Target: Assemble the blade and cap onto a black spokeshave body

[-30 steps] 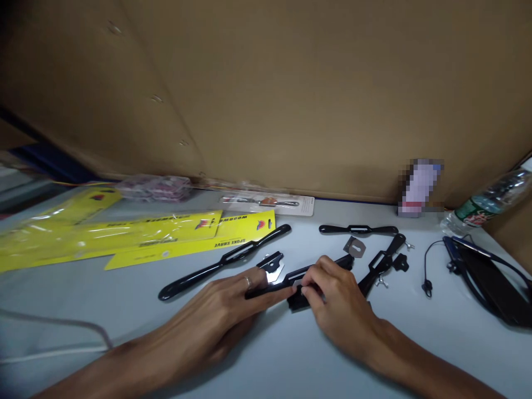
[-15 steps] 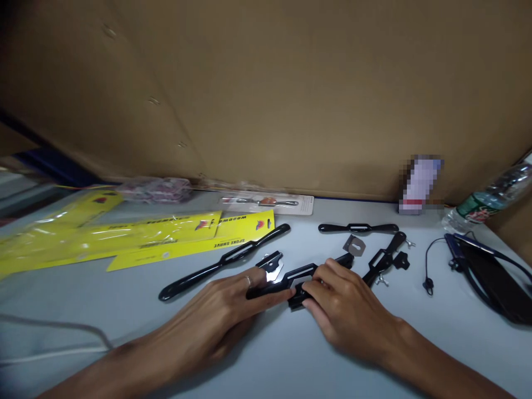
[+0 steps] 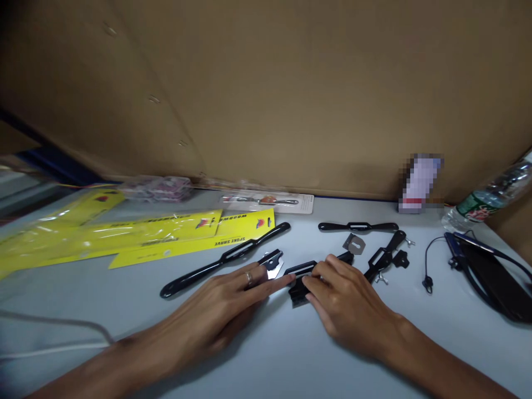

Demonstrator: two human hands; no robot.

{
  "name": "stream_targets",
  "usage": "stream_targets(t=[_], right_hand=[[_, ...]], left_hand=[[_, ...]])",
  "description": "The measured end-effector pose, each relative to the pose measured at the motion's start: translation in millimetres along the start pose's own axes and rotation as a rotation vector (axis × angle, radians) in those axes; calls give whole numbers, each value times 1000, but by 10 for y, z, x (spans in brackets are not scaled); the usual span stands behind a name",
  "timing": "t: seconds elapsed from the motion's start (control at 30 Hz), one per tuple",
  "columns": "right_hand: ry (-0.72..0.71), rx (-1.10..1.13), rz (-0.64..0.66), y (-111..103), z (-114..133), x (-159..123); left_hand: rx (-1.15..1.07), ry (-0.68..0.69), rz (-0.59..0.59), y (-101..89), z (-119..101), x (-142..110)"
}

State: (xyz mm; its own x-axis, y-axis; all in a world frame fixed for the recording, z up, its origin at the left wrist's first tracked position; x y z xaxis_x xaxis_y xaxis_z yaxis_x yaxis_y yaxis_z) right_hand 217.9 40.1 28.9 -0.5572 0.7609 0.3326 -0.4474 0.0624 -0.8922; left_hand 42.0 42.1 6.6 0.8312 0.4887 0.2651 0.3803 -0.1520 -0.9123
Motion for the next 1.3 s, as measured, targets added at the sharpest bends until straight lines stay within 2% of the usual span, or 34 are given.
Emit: stream_targets(t=[0.37, 1.3], right_hand=[[32, 50, 66, 17, -41, 13], [105, 69, 58, 33, -43, 21]], left_hand=[[28, -16, 19, -3, 11, -24], [103, -4, 17, 68, 28, -42]])
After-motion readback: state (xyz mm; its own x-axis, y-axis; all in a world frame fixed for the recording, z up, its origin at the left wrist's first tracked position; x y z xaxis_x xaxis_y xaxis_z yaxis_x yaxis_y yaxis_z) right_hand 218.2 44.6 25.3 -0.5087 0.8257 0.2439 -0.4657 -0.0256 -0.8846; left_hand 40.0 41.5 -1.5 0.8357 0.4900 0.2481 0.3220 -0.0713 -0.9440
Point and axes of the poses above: each hand's wrist, its own x-axis towards the middle knuckle, its own y-axis out of the palm, z = x × y, the point moved 6 cm from there along x, towards the middle knuckle, and after that the axes turned 12 degrees about y, right-handed, at the moved point
